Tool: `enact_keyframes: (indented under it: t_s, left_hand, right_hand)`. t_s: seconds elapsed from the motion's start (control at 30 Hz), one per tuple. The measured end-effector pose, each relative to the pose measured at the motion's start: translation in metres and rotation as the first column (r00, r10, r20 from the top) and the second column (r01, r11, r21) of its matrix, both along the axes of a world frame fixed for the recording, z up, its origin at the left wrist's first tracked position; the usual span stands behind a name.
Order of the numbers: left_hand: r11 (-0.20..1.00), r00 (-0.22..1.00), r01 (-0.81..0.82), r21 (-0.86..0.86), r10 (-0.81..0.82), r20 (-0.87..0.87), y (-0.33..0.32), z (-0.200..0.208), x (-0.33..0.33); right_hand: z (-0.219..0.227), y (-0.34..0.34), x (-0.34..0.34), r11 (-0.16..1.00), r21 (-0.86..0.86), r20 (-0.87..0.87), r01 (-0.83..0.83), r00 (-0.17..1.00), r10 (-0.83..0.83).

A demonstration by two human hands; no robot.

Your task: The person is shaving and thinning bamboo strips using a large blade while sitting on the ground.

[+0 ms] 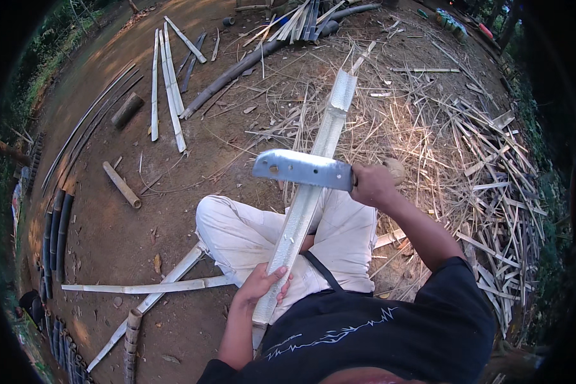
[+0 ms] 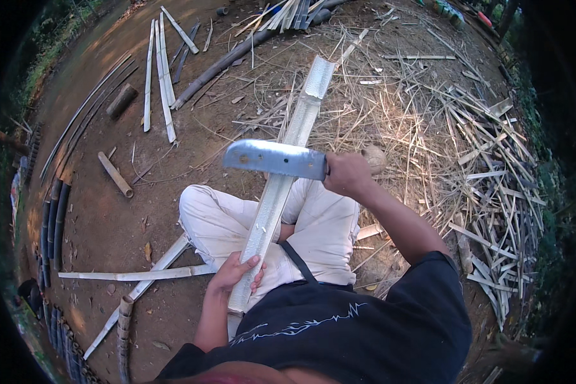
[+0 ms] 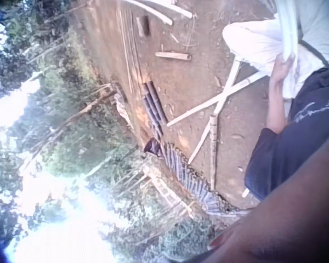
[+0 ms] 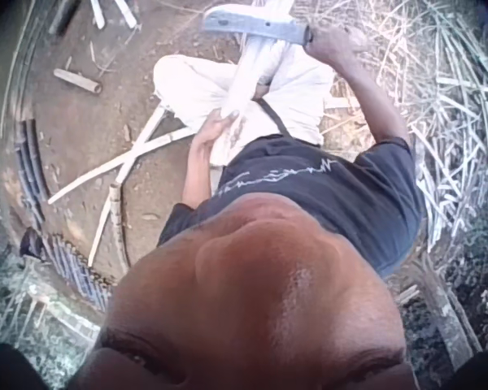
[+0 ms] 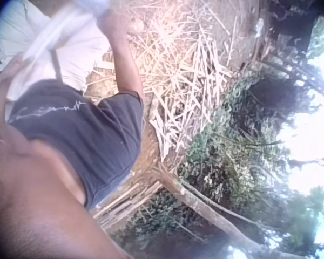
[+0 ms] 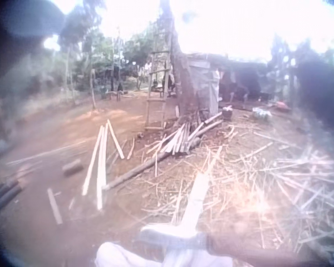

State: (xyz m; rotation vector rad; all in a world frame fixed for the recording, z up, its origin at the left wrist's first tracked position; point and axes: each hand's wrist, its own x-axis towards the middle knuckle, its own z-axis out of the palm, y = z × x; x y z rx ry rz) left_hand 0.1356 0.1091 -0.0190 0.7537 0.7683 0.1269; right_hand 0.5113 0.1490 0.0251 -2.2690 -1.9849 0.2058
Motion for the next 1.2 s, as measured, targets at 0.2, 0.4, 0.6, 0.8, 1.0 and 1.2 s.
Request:
enact_keyframes:
  t_s: [0.2, 0.4, 0.6, 0.8, 1.0, 1.2]
  left_hand:
    - [0.999, 0.999, 0.011, 0.041, -0.009, -0.045, -0.013, 0.009, -0.013]
    - [1.000, 0.998, -0.027, 0.013, 0.026, 0.055, 0.008, -0.004, 0.000]
    - [1.000, 1.000, 0.008, 0.028, -0.008, -0.023, -0.009, -0.002, -0.027]
    - [0.999, 1.000, 0.018, 0.048, -0.018, -0.002, -0.018, -0.001, -0.025]
    - [1.000, 1.000, 0.027, -0.016, -0.027, -0.015, -0.002, -0.011, -0.024]
    - [0.991, 0.999, -0.009, -0.130, 0.016, 0.052, 0.004, -0.017, -0.028]
  right_hand:
    - [-0.007, 0.022, 0.043, 0.952, 0.077, 0.207, -0.297, 0.939, 0.276]
    - [0.005, 0.028, 0.004, 1.000, -0.011, 0.064, 0.024, 0.998, -0.023]
    - [-0.012, 0.043, 0.058, 0.984, 0.022, 0.203, -0.177, 0.964, 0.169]
    - [0.022, 0.091, 0.112, 0.846, 0.089, -0.174, 0.526, 0.844, -0.506]
    - [-0.018, -0.007, 0.022, 0.965, 0.206, -0.068, 0.163, 0.986, -0.152]
    - [-0.091, -0.089, -0.052, 0.936, 0.315, -0.244, 0.157, 0.967, -0.080]
